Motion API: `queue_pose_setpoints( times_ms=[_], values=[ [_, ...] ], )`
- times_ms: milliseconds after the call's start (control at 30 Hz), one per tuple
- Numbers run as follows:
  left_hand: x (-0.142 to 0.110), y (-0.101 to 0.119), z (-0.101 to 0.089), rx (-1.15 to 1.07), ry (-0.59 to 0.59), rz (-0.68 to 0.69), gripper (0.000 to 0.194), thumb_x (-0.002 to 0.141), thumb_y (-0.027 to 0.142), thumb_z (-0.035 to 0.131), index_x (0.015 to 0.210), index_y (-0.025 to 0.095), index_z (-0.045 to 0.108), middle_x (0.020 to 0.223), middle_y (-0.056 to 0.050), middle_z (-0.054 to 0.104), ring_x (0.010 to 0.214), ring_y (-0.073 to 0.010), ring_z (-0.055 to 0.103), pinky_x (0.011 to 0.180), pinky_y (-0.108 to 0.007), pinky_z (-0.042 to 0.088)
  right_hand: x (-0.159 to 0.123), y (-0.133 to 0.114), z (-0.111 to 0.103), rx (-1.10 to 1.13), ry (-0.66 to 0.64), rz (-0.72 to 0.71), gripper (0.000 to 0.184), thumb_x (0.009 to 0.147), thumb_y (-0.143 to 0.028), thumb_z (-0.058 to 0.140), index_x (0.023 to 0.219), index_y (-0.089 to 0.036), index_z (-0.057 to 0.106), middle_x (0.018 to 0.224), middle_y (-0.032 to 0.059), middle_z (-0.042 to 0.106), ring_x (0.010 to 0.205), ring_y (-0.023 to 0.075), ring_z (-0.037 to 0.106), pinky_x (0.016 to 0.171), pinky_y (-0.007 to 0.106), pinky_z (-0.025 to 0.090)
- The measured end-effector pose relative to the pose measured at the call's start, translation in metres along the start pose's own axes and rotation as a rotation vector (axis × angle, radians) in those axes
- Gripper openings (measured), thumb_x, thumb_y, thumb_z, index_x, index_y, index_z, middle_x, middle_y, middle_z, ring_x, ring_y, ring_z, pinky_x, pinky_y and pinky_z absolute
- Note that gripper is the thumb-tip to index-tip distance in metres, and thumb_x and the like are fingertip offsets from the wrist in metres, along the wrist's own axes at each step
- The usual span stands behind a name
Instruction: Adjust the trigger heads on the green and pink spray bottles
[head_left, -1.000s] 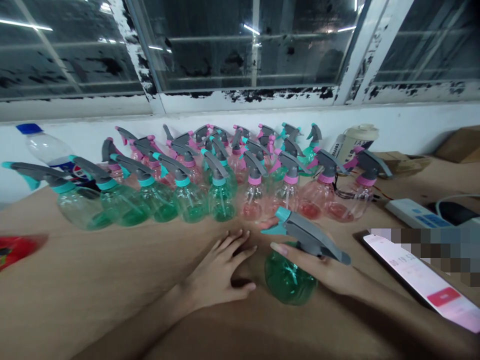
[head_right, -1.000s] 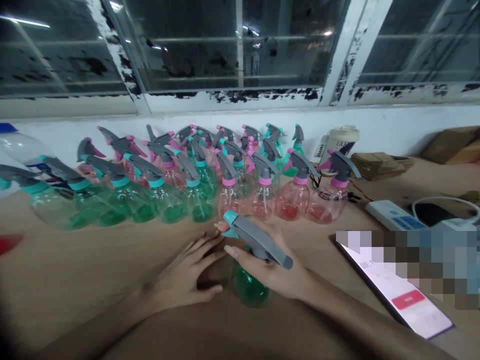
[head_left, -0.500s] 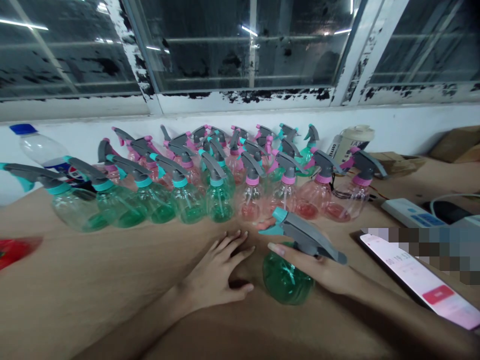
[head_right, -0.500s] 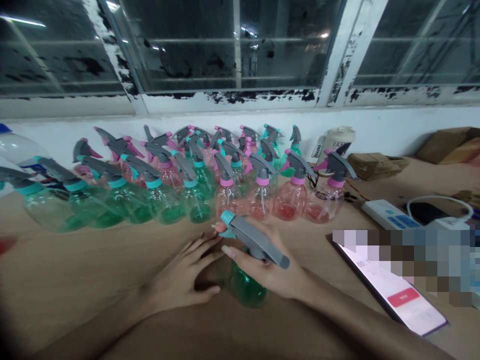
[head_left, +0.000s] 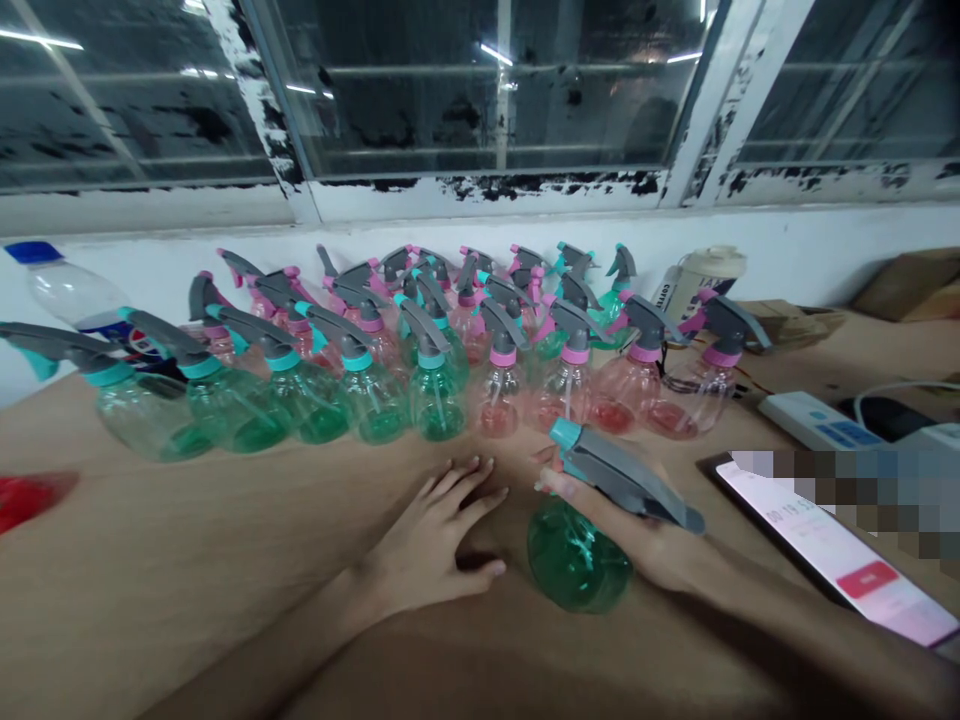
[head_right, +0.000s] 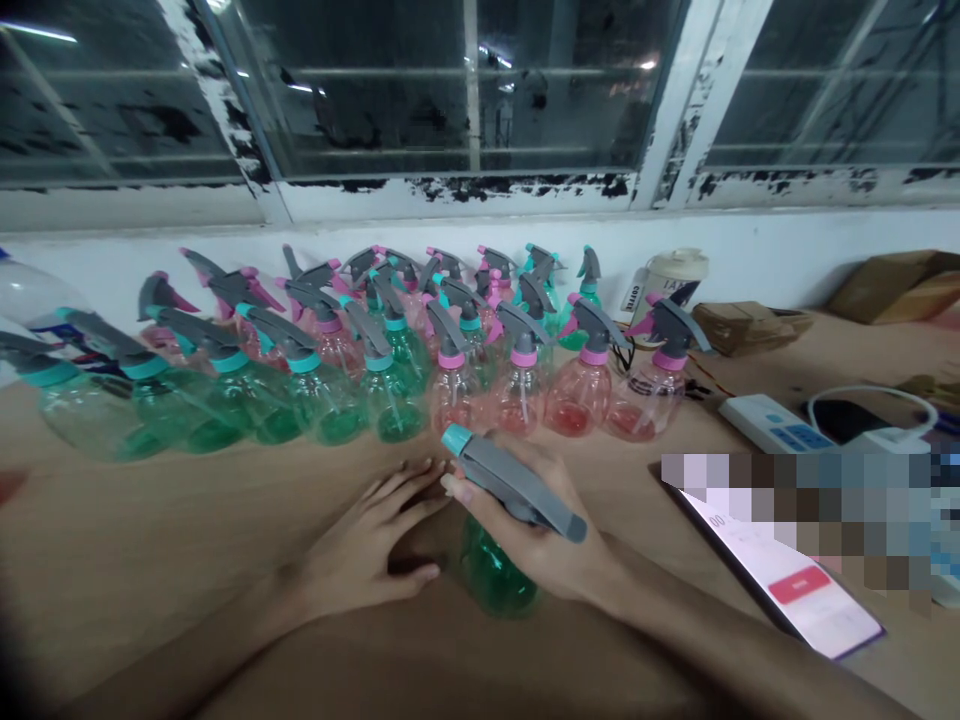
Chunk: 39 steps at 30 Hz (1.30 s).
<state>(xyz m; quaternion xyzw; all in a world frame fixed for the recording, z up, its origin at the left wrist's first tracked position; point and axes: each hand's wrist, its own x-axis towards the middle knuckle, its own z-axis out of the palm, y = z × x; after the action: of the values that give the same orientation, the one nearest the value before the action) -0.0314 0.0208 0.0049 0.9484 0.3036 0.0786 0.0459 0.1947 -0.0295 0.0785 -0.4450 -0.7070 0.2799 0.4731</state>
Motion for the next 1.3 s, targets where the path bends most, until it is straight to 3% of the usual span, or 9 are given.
queue_pose_setpoints(
  times_ms=[133, 200, 367, 467, 700, 800, 1033, 1167, 1300],
  values=[
    [-0.0012, -0.0006, 0.0011, -0.009, 0.025, 0.007, 0.067, 0.079, 0.049, 0.059, 0.137, 0.022, 0.041, 0.150, -0.011, 0.031, 0.137, -0.0324, 0.027, 0.108, -0.054, 0.026, 0.0022, -0.0003, 0.0017, 0.092, -0.037, -0.002, 0.018, 0.083, -0.033, 0.059, 0.098, -0.025, 0.065, 0.094, 0.0025, 0.071, 0.085, 0.0193, 0.067, 0.078, 0.034, 0.054],
    [-0.0017, -0.0005, 0.0012, -0.006, 0.024, 0.007, 0.067, 0.079, 0.050, 0.059, 0.137, 0.021, 0.042, 0.149, -0.012, 0.032, 0.136, -0.0330, 0.027, 0.107, -0.054, 0.026, 0.0024, 0.0015, 0.0027, 0.105, -0.042, 0.005, 0.025, 0.083, -0.034, 0.060, 0.106, -0.026, 0.064, 0.096, 0.0025, 0.071, 0.085, 0.0197, 0.067, 0.078, 0.035, 0.054],
    [-0.0014, -0.0001, 0.0004, -0.006, 0.009, -0.004, 0.067, 0.078, 0.049, 0.061, 0.136, 0.020, 0.043, 0.149, -0.013, 0.032, 0.136, -0.0326, 0.027, 0.107, -0.054, 0.027, -0.0004, 0.0052, 0.0041, 0.033, -0.032, 0.040, 0.017, 0.084, -0.039, 0.057, 0.085, -0.024, 0.065, 0.066, -0.0007, 0.064, 0.065, 0.0183, 0.063, 0.066, 0.033, 0.054],
    [-0.0011, 0.0004, -0.0006, -0.014, 0.010, -0.006, 0.066, 0.079, 0.049, 0.060, 0.136, 0.021, 0.043, 0.150, -0.012, 0.030, 0.137, -0.0322, 0.026, 0.108, -0.054, 0.026, -0.0007, 0.0047, 0.0040, 0.028, -0.038, 0.044, 0.018, 0.084, -0.039, 0.057, 0.079, -0.024, 0.064, 0.061, -0.0018, 0.061, 0.060, 0.0171, 0.061, 0.064, 0.033, 0.054],
    [-0.0012, 0.0004, 0.0000, 0.010, -0.012, -0.004, 0.067, 0.080, 0.051, 0.058, 0.137, 0.020, 0.042, 0.149, -0.013, 0.031, 0.137, -0.0332, 0.026, 0.107, -0.055, 0.027, 0.0038, 0.0004, 0.0023, 0.149, -0.084, 0.014, 0.024, 0.083, -0.032, 0.059, 0.105, -0.025, 0.064, 0.092, 0.0021, 0.071, 0.083, 0.0188, 0.067, 0.077, 0.034, 0.054],
    [-0.0015, -0.0003, 0.0017, 0.024, -0.003, -0.004, 0.068, 0.079, 0.051, 0.059, 0.137, 0.020, 0.042, 0.149, -0.013, 0.031, 0.137, -0.0329, 0.026, 0.107, -0.055, 0.027, 0.0049, 0.0008, 0.0025, 0.117, -0.060, -0.013, 0.017, 0.082, -0.033, 0.060, 0.095, -0.023, 0.064, 0.093, 0.0030, 0.071, 0.086, 0.0186, 0.067, 0.079, 0.033, 0.054],
    [-0.0011, -0.0007, 0.0005, 0.018, 0.009, 0.014, 0.067, 0.080, 0.051, 0.058, 0.137, 0.020, 0.041, 0.150, -0.012, 0.029, 0.138, -0.0316, 0.025, 0.108, -0.054, 0.027, 0.0025, 0.0003, 0.0027, 0.001, 0.034, 0.007, 0.017, 0.082, -0.040, 0.058, 0.076, -0.024, 0.059, 0.070, -0.0008, 0.065, 0.063, 0.0159, 0.064, 0.061, 0.029, 0.055],
    [-0.0009, -0.0010, 0.0011, 0.005, 0.014, 0.005, 0.067, 0.078, 0.050, 0.060, 0.137, 0.021, 0.042, 0.150, -0.011, 0.031, 0.137, -0.0317, 0.025, 0.108, -0.053, 0.027, 0.0046, -0.0005, 0.0026, 0.085, -0.034, 0.001, 0.012, 0.082, -0.035, 0.059, 0.087, -0.025, 0.062, 0.084, 0.0013, 0.070, 0.078, 0.0183, 0.067, 0.073, 0.032, 0.056],
    [-0.0019, -0.0010, 0.0025, 0.014, 0.024, 0.010, 0.068, 0.080, 0.051, 0.058, 0.138, 0.022, 0.040, 0.151, -0.011, 0.029, 0.138, -0.0310, 0.023, 0.108, -0.053, 0.026, 0.0044, 0.0011, 0.0027, 0.114, -0.073, 0.005, 0.025, 0.083, -0.032, 0.059, 0.106, -0.026, 0.062, 0.105, 0.0038, 0.069, 0.096, 0.0208, 0.065, 0.086, 0.036, 0.053]
  ],
)
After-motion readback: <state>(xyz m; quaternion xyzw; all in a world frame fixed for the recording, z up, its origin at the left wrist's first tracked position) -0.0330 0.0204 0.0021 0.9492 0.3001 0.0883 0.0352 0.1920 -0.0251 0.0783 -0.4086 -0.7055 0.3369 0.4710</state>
